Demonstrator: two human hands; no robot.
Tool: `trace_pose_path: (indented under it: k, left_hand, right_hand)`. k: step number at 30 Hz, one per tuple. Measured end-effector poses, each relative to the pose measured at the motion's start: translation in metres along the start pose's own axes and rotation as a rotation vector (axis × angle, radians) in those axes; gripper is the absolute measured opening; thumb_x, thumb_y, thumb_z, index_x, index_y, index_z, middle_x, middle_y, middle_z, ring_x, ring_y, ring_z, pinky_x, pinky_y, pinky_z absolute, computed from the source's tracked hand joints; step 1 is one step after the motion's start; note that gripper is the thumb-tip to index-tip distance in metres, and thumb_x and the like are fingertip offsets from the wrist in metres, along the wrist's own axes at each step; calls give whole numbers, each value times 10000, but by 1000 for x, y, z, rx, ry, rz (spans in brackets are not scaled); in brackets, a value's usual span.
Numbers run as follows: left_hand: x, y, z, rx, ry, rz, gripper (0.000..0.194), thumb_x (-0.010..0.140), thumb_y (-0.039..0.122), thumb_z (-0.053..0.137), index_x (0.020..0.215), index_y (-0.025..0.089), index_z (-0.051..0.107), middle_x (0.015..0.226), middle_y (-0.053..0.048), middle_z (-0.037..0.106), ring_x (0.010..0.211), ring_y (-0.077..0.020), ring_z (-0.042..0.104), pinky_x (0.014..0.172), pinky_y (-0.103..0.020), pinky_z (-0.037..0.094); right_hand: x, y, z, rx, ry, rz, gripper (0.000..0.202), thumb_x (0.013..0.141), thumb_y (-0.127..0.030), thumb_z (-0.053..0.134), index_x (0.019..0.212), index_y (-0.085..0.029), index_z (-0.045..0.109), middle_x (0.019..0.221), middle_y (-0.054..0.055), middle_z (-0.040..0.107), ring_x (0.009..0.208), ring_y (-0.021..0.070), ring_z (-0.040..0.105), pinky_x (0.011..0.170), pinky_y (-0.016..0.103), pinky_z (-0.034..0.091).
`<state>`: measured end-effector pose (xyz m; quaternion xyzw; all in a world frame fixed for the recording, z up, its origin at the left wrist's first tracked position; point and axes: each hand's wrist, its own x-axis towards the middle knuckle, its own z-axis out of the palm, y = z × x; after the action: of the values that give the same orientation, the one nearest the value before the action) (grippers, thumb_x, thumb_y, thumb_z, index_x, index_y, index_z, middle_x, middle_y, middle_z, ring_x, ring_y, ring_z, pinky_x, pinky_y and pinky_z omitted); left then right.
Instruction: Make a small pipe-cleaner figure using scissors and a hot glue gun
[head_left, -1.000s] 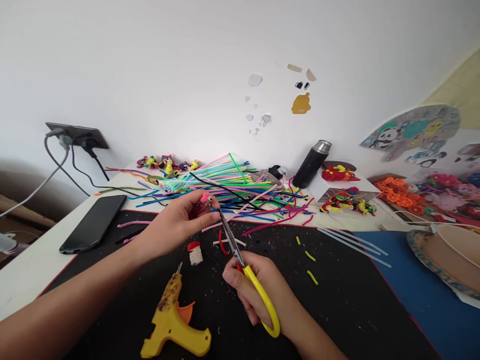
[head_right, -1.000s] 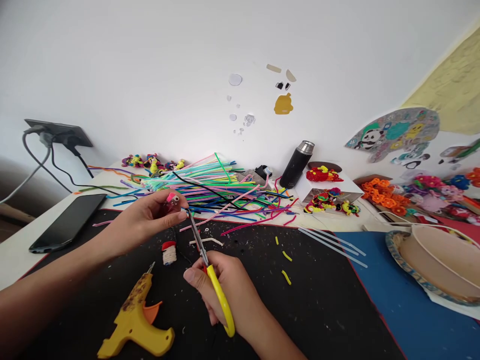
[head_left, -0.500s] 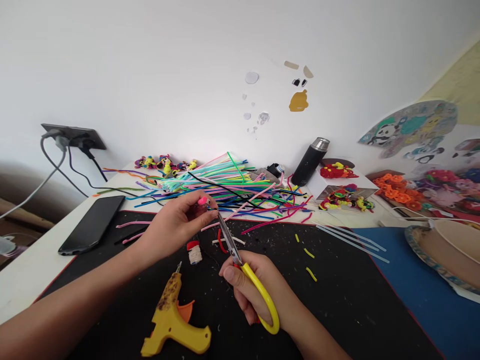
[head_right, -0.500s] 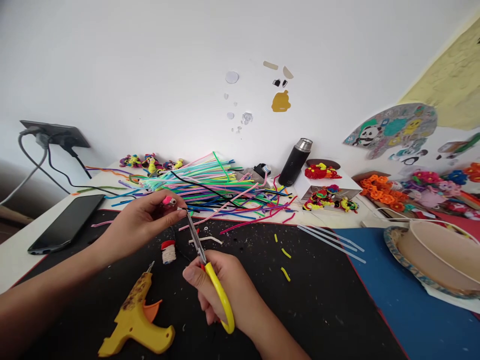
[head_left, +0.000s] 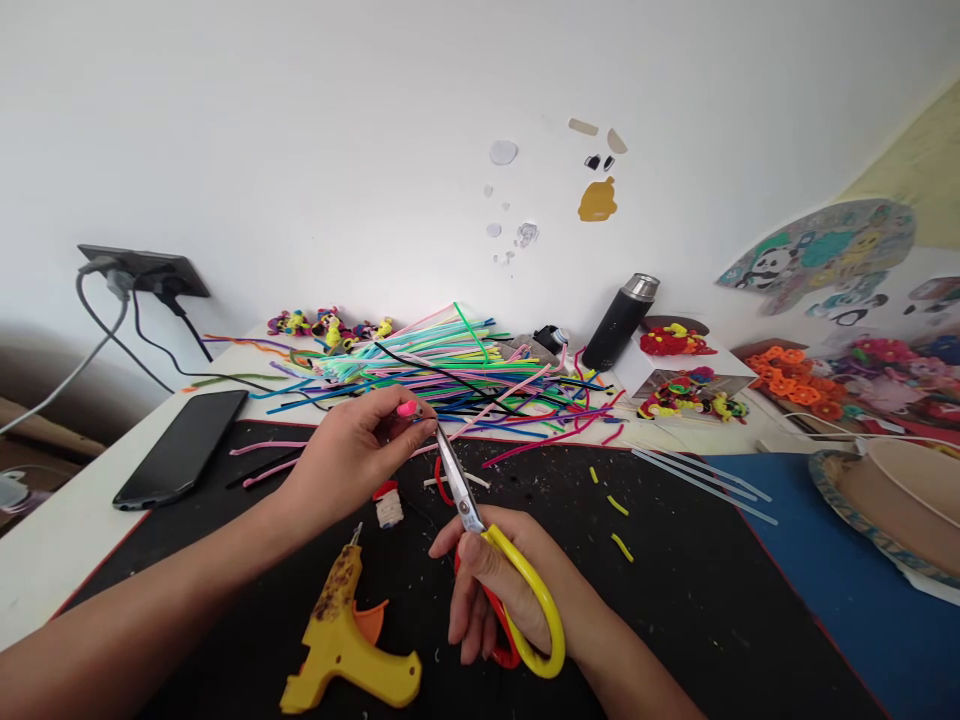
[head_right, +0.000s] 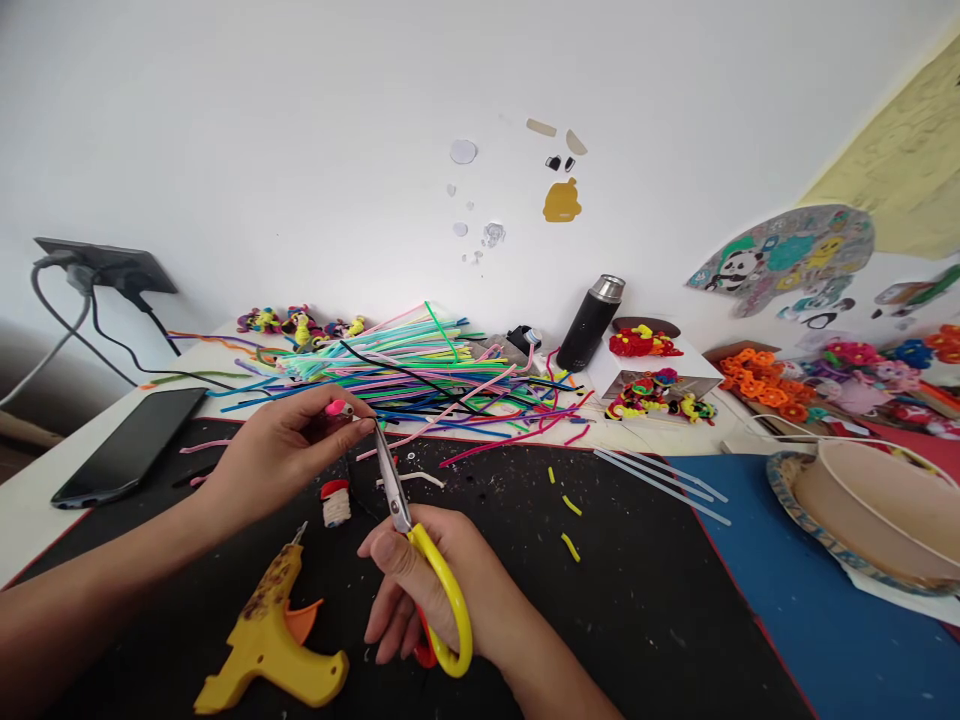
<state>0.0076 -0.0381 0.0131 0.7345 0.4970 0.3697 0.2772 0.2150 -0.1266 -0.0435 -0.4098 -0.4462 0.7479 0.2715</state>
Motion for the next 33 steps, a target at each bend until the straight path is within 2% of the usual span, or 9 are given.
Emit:
trace_pose_path:
  k: [8, 13, 18, 24, 28, 30, 33]
  left_hand:
    - [-3, -2, 0, 72, 49, 79, 301, 942, 511, 662, 913, 227, 757, 794, -19, 722, 649, -175, 563, 609, -282, 403]
    - [-5, -7, 0, 150, 57, 150, 249, 969, 461, 632, 951, 246, 756, 868, -28, 762, 726, -192, 621, 687, -285, 450]
    - [-3, -5, -2, 153, 33, 134, 239, 961, 455, 621, 949, 248, 740, 872, -18, 767, 697, -183, 608, 679, -271, 450]
    - [-3, 0, -6, 130, 33, 150, 224, 949, 437, 609, 916, 242, 713, 821, -6, 727, 671, -172, 577, 663, -265, 433]
    - [-1, 3, -11, 11, 33, 103, 230, 937, 446, 632, 905, 231, 707, 761, 11, 662, 656, -163, 536, 662, -263, 428]
    - [2, 4, -14, -92, 18, 54, 264, 925, 477, 655, 882, 220, 696, 767, 11, 639, 675, -162, 525, 661, -261, 424]
    - [8, 1, -17, -226, -72, -26, 339, 880, 540, 714, 839, 206, 675, 758, 16, 595, 704, -162, 503, 657, -256, 413]
  right_hand:
    - [-3, 0, -2, 98, -113, -72, 867, 733, -920, 705, 1137, -162, 590, 768, 101, 767, 568, 204, 735, 484, 219, 513]
    - [-2, 3, -2, 158, -184, -92, 887, 718, -881, 764, 1201, -160, 579, 841, 134, 786, 644, 233, 774, 543, 247, 555]
    - [0, 7, -4, 180, -245, -105, 936, 690, -870, 796, 1252, -154, 581, 895, 170, 802, 725, 273, 800, 586, 277, 578]
    - [1, 9, -6, 176, -275, -121, 1016, 616, -871, 839, 1294, -159, 582, 1030, 211, 809, 900, 316, 818, 737, 356, 617]
    - [3, 3, -5, 106, -208, -81, 921, 726, -876, 763, 1268, -156, 571, 906, 149, 799, 612, 220, 768, 545, 262, 563]
    - [4, -4, -5, 24, -107, -54, 825, 794, -845, 730, 1234, -165, 571, 805, 89, 778, 451, 158, 677, 447, 207, 480]
    - [1, -14, -11, -104, 58, -17, 763, 835, -852, 670, 1182, -180, 575, 687, 23, 733, 362, 129, 588, 394, 189, 403]
